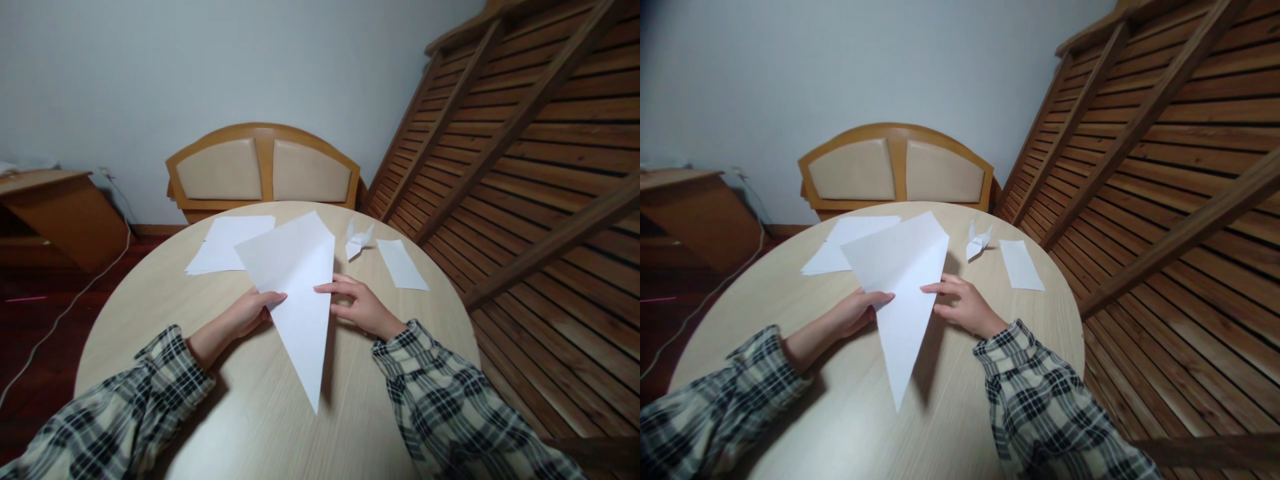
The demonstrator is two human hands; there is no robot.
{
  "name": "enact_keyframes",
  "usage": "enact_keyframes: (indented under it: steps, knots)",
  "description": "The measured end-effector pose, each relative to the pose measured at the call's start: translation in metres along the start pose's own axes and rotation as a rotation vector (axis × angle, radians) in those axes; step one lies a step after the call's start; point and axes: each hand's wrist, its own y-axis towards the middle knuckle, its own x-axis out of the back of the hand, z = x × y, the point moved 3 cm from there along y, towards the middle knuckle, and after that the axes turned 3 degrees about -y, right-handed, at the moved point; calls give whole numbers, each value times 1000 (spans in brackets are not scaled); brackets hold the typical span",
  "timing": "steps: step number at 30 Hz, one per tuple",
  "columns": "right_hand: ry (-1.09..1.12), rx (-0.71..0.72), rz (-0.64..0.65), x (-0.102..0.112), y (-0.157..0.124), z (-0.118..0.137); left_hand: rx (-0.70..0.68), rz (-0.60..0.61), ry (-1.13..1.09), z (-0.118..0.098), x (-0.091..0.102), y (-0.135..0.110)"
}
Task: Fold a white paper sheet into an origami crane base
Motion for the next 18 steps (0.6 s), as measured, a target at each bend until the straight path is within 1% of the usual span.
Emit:
enact_keyframes:
  steps: [8,12,18]
  knots:
    - [60,-34,79,-6,-2,3,-14,42,0,-1,-4,-3]
    - [142,-71,64,-10,-3,0,-50,59,15,0,-4,-4]
    - [199,-115,17,-11,-2,-5,-47,83,-27,2,-3,-1]
